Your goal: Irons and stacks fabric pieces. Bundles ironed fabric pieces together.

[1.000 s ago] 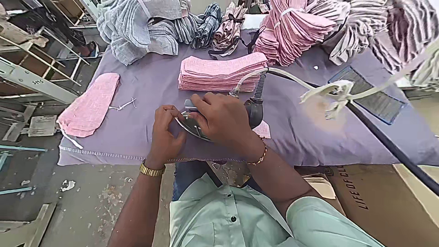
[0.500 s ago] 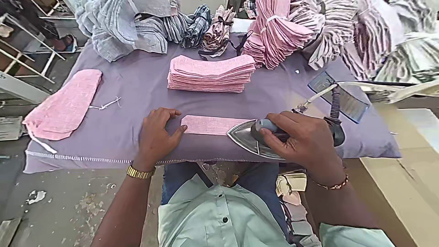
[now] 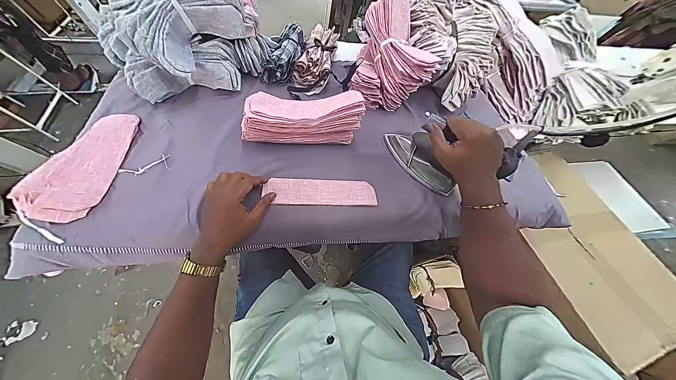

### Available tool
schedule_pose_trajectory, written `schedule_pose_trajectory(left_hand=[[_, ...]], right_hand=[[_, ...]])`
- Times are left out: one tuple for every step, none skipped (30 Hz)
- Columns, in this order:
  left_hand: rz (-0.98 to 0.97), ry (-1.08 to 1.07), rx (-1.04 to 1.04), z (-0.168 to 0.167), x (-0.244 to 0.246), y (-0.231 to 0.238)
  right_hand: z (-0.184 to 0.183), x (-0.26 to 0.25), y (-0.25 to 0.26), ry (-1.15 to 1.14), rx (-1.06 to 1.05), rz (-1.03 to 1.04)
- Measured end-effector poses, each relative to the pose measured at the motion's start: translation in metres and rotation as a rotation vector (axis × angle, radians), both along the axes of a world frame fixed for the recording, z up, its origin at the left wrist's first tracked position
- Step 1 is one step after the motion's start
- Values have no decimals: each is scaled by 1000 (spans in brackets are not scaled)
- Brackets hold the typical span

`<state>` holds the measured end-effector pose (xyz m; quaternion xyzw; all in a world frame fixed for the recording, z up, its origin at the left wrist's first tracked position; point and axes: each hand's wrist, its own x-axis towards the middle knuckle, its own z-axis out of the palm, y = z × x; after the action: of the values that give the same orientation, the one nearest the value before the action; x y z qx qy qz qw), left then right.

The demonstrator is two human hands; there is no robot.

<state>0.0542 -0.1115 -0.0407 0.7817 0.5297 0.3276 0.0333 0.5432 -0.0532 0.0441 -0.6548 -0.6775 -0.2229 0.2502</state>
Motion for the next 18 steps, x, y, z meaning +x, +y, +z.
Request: schedule_pose_trajectory(left_hand=[[-2,-8,1,1,0,-1],[-14,-41,7,1,1,0],[-27,-99,20,2,1,1],[-26,-159,48,5,-3,2],[3,-193,84,8,-10,5],[65,-180,119,12,-23,10],[154,-138,139,16,-38,16],[247,-99,147,20,-57,25],[343,-61,134,24,-78,35],[440,-22,91,27,-101,47],[528,4,45,30,-122,60],[615,15,8,32,-142,73],[697,27,-33,35,-160,85],[775,43,-100,38,-175,93],[843,71,-170,41,-186,101],[890,117,-222,41,-193,107],[919,148,-247,38,-198,110],[937,166,-233,34,-199,113]], right_hand=[[-4,2,3,-26,-17,-47],[-4,3,3,-33,-23,-81],[-3,5,1,-26,-33,-90],[-1,3,-3,-1,-52,-78],[1,1,-6,24,-71,-48],[2,-1,-7,38,-86,-15],[3,-3,-8,42,-101,11],[2,-3,-7,43,-101,39],[1,-2,-6,43,-97,64],[-2,0,-5,44,-97,73],[-5,3,-3,42,-89,70],[-7,6,-2,41,-77,60],[-9,6,0,42,-65,49],[-11,7,2,42,-50,39],[-13,7,4,41,-37,30],[-13,7,4,43,-32,23],[-13,6,4,39,-26,14],[-12,5,4,35,-23,1]])
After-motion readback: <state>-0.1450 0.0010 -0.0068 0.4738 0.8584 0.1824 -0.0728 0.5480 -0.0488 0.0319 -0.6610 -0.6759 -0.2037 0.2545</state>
